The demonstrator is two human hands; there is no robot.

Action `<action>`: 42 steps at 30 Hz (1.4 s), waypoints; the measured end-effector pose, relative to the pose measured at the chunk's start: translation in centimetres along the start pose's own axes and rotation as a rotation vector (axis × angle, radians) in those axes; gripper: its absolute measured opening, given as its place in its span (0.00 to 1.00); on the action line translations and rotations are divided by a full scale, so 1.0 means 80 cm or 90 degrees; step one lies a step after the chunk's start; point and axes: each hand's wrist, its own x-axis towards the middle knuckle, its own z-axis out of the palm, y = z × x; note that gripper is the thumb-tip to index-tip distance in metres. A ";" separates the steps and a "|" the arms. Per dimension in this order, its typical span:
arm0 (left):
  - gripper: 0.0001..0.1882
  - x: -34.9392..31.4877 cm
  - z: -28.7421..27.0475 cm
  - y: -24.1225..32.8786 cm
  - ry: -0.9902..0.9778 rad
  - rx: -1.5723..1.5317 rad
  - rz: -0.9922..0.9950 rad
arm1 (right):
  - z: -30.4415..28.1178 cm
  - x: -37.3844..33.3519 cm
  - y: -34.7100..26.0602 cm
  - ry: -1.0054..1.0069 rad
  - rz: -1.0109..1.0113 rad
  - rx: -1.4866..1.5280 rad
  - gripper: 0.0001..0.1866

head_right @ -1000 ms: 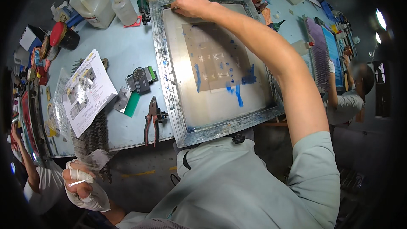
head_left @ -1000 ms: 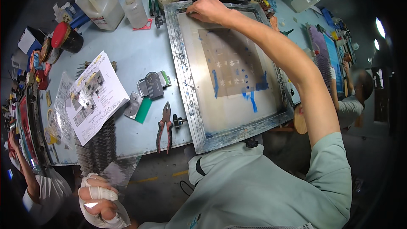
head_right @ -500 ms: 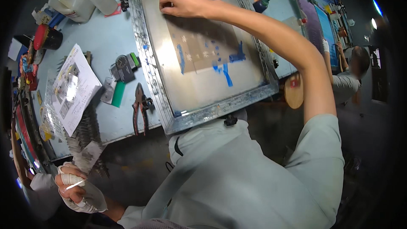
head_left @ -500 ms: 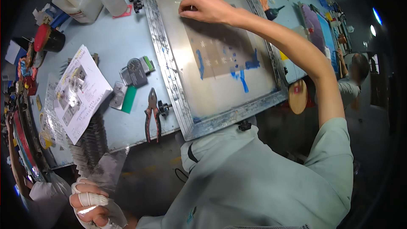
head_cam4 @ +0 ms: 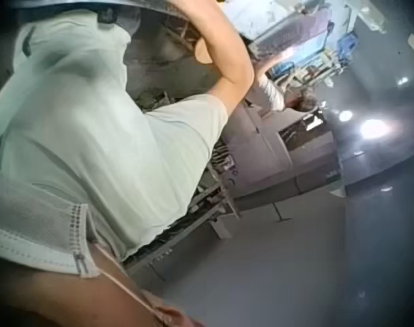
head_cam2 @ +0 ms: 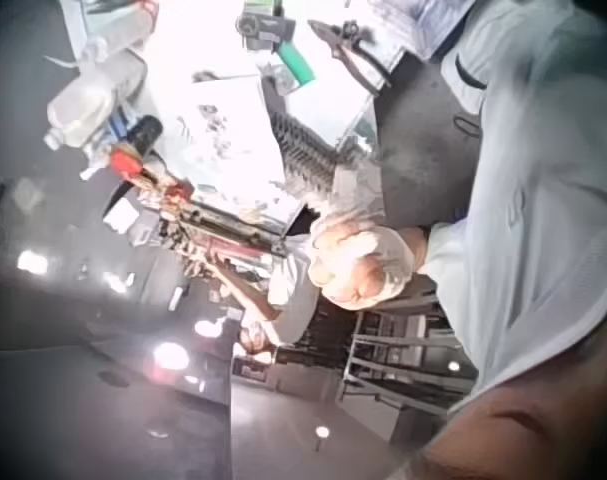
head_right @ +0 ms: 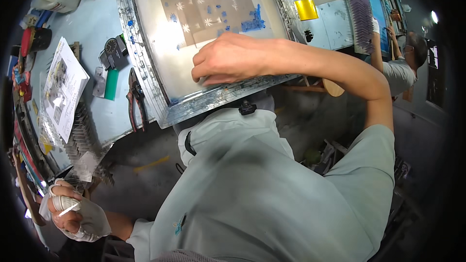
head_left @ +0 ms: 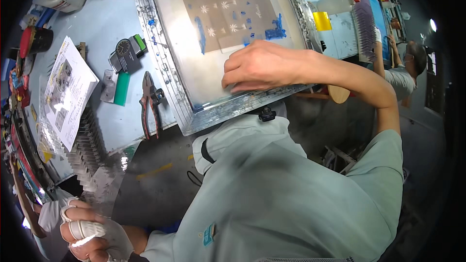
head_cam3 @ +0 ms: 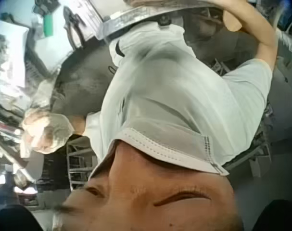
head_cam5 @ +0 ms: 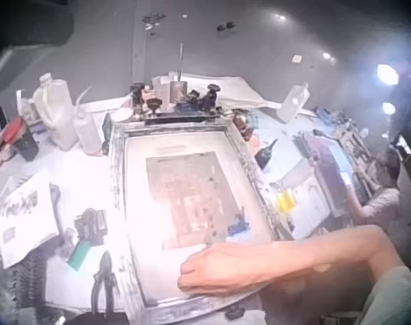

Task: The person uses a yellow squeegee to spread blue ink across a screen printing frame. They repeatedly pull the squeegee across the mesh to coat the stencil area with ink, occasionally lifting the tool to reposition it.

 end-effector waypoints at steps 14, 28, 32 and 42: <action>0.32 0.002 0.026 0.016 0.013 0.006 -0.011 | 0.056 -0.003 -0.002 0.113 0.019 0.182 0.08; 0.25 0.021 0.048 0.036 -0.009 0.005 -0.002 | 0.039 0.000 -0.028 0.090 0.185 0.338 0.09; 0.22 0.038 0.051 0.043 -0.071 -0.072 0.015 | 0.041 0.021 -0.048 0.184 0.139 0.417 0.15; 0.24 0.051 0.085 0.077 -0.082 -0.249 0.027 | 0.107 0.059 -0.103 -0.121 0.184 1.396 0.31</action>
